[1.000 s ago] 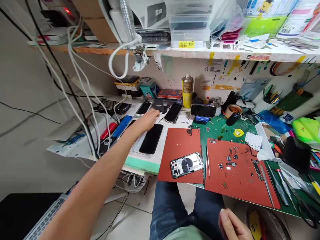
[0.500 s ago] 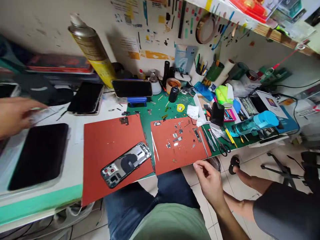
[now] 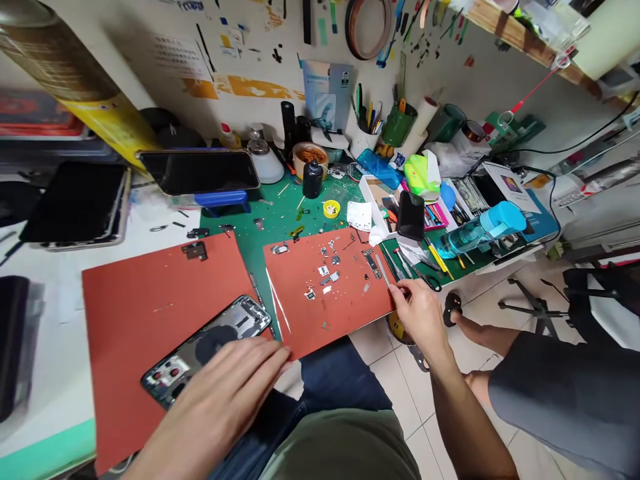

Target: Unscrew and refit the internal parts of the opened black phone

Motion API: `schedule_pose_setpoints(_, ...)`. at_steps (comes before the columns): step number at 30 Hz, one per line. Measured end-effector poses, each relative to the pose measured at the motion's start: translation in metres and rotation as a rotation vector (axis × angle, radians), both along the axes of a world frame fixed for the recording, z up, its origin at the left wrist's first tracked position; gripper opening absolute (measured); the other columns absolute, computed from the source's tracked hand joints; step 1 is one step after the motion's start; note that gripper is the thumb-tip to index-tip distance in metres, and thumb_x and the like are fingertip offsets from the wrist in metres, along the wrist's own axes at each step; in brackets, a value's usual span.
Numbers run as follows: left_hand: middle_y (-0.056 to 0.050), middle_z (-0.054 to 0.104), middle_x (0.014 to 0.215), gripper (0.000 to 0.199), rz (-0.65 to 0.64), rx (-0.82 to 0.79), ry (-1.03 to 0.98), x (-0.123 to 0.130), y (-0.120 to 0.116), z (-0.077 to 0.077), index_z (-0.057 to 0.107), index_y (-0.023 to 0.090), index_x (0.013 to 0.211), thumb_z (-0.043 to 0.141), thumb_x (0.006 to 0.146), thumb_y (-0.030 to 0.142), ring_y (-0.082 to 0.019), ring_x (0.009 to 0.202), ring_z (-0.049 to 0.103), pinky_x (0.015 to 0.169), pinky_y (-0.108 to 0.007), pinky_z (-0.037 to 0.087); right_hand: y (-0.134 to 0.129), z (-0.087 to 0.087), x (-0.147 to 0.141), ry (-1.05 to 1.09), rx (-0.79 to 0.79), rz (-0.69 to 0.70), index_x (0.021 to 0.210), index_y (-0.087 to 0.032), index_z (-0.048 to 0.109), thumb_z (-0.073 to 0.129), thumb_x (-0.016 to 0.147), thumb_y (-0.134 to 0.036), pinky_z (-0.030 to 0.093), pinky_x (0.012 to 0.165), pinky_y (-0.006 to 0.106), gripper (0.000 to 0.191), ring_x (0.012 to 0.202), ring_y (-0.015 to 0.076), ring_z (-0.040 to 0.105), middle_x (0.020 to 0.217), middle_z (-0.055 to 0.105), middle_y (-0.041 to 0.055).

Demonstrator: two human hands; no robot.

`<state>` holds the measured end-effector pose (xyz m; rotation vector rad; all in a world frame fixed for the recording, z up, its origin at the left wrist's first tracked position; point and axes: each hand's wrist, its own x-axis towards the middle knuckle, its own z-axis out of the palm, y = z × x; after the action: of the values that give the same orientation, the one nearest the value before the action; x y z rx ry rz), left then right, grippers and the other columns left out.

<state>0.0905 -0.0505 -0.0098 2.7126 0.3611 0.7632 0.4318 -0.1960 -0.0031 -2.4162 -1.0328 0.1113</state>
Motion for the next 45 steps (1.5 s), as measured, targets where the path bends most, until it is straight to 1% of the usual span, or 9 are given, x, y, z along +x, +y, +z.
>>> schedule_pose_setpoints(5, -0.013, 0.079, 0.114, 0.021, 0.051, 0.048, 0.022, 0.022, -0.012, -0.008, 0.070, 0.014, 0.128, 0.061, 0.109, 0.012, -0.026, 0.103, 0.072, 0.096, -0.043, 0.053, -0.001, 0.014, -0.005, 0.029, 0.059, 0.050, 0.089, -0.021, 0.077, 0.058, 0.105, -0.044, 0.049, 0.075, 0.036, 0.034, 0.075, 0.0228, 0.067, 0.086, 0.076, 0.0071)
schedule_pose_setpoints(9, -0.010, 0.077, 0.101, 0.021, 0.221, 0.008, -0.074, 0.021, -0.016, -0.002, 0.069, 0.015, 0.122, 0.070, 0.103, 0.005, -0.023, 0.089, 0.067, 0.084, -0.039, 0.052, 0.023, 0.029, -0.056, 0.213, 0.069, 0.335, 0.099, -0.023, 0.079, 0.060, 0.109, -0.040, 0.053, 0.072, 0.029, 0.027, 0.076, 0.0181, 0.073, 0.091, 0.079, 0.0035)
schedule_pose_setpoints(13, -0.008, 0.076, 0.091, 0.028, 0.243, 0.022, -0.141, 0.016, -0.035, -0.007, 0.067, 0.013, 0.123, 0.071, 0.099, -0.001, -0.021, 0.080, 0.063, 0.076, -0.038, 0.050, 0.084, 0.049, -0.119, 0.128, -0.317, 0.576, 0.102, -0.019, 0.078, 0.052, 0.113, -0.025, 0.056, 0.082, 0.030, 0.029, 0.094, 0.0230, 0.079, 0.102, 0.081, 0.0096)
schedule_pose_setpoints(18, -0.008, 0.074, 0.088, 0.023, 0.178, 0.008, -0.116, 0.001, -0.063, -0.017, 0.067, 0.010, 0.123, 0.066, 0.102, 0.001, -0.020, 0.079, 0.063, 0.074, -0.036, 0.051, 0.147, 0.053, -0.154, 0.093, -0.431, 0.578, 0.107, -0.009, 0.079, 0.055, 0.103, -0.008, 0.057, 0.077, 0.033, 0.025, 0.097, 0.0316, 0.083, 0.106, 0.081, 0.0224)
schedule_pose_setpoints(25, -0.010, 0.078, 0.101, 0.025, 0.128, -0.037, -0.084, -0.017, -0.070, -0.017, 0.069, 0.013, 0.125, 0.059, 0.105, 0.001, -0.021, 0.089, 0.070, 0.087, -0.038, 0.055, 0.165, 0.048, -0.150, 0.154, -0.389, 0.523, 0.089, -0.014, 0.079, 0.064, 0.093, -0.008, 0.058, 0.085, 0.035, 0.017, 0.098, 0.0321, 0.082, 0.098, 0.082, 0.0208)
schedule_pose_setpoints(30, -0.011, 0.080, 0.108, 0.020, 0.106, -0.008, -0.100, -0.001, -0.056, -0.006, 0.068, 0.013, 0.127, 0.060, 0.109, 0.009, -0.023, 0.095, 0.073, 0.090, -0.038, 0.056, 0.127, 0.077, -0.087, 0.340, -0.135, 0.458, 0.112, -0.016, 0.076, 0.052, 0.102, -0.026, 0.055, 0.064, 0.025, 0.028, 0.069, 0.0152, 0.074, 0.086, 0.079, 0.0054)
schedule_pose_setpoints(33, -0.012, 0.081, 0.119, 0.020, 0.112, 0.000, -0.066, 0.019, -0.044, -0.006, 0.067, 0.015, 0.131, 0.061, 0.111, 0.017, -0.024, 0.103, 0.075, 0.097, -0.040, 0.057, 0.073, 0.081, -0.042, 0.813, 0.457, 0.211, 0.118, -0.017, 0.076, 0.074, 0.089, -0.042, 0.050, 0.048, 0.025, 0.039, 0.055, 0.0123, 0.061, 0.080, 0.074, 0.0005)
schedule_pose_setpoints(39, -0.010, 0.073, 0.140, 0.019, 0.036, -0.255, 0.131, 0.053, -0.023, -0.018, 0.065, 0.022, 0.129, 0.051, 0.117, 0.023, -0.023, 0.119, 0.069, 0.098, -0.039, 0.056, -0.020, 0.022, -0.035, 0.860, 0.691, -0.110, 0.096, -0.020, 0.075, 0.085, 0.091, -0.045, 0.068, 0.064, 0.031, 0.027, 0.069, 0.0163, 0.076, 0.092, 0.081, 0.0068)
schedule_pose_setpoints(45, -0.007, 0.072, 0.133, 0.018, -0.040, -0.406, 0.170, 0.064, -0.011, -0.023, 0.062, 0.024, 0.129, 0.049, 0.117, 0.021, -0.021, 0.112, 0.065, 0.093, -0.036, 0.053, -0.024, -0.029, -0.086, 0.632, 0.798, -0.270, 0.110, -0.018, 0.076, 0.087, 0.095, -0.038, 0.074, 0.081, 0.037, 0.027, 0.085, 0.0225, 0.086, 0.107, 0.086, 0.0109)
